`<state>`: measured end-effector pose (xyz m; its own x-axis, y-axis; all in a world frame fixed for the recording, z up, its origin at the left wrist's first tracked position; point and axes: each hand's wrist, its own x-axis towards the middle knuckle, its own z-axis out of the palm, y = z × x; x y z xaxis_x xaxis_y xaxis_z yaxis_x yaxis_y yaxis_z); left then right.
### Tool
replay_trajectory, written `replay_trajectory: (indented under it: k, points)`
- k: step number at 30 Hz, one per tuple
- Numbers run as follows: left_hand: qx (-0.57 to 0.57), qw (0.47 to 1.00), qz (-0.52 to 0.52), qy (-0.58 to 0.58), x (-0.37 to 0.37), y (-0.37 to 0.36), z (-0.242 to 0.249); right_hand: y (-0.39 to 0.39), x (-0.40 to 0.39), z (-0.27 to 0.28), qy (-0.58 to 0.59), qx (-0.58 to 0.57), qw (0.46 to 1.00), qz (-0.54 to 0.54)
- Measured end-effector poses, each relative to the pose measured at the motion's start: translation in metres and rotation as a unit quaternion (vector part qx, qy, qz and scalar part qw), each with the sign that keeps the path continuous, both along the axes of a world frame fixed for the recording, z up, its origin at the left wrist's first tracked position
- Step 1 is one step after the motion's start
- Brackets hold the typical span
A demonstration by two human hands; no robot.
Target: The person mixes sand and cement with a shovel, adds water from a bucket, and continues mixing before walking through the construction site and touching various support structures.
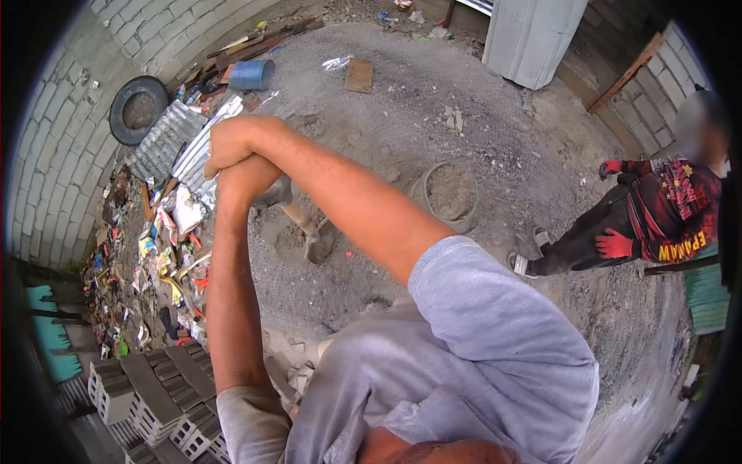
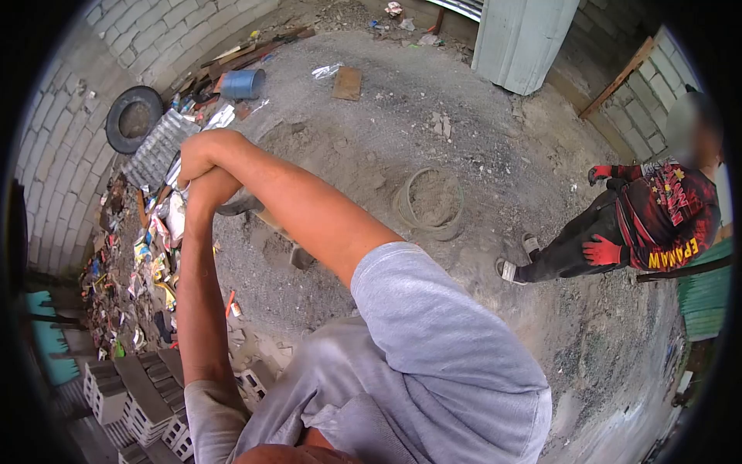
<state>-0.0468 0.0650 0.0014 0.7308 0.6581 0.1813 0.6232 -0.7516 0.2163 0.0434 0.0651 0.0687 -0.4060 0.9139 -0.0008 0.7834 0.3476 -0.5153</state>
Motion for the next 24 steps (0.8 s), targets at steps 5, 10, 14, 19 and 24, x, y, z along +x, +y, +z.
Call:
replay_trajectory:
  k: [5, 10, 14, 19, 24]
  points:
    - [-0.03, 0.999, 0.003, -0.034, 0.009, 0.012, -0.008, 0.018, 0.005, -0.009, 0.001, 0.019, 1.0, 0.015]
    - [-0.086, 0.996, -0.001, -0.031, 0.012, -0.008, 0.018, 0.023, 0.007, -0.014, 0.018, 0.022, 1.0, 0.006]
    - [-0.101, 0.993, 0.052, -0.031, 0.018, -0.018, 0.03, 0.017, 0.013, -0.011, 0.031, 0.015, 0.999, 0.002]
    - [-0.071, 0.997, -0.025, -0.034, 0.003, 0.018, -0.001, 0.019, 0.012, -0.009, 0.027, 0.015, 1.0, 0.003]
    - [-0.022, 0.999, 0.007, -0.036, 0.009, -0.001, 0.011, 0.015, 0.009, -0.004, 0.035, 0.016, 0.999, -0.012]
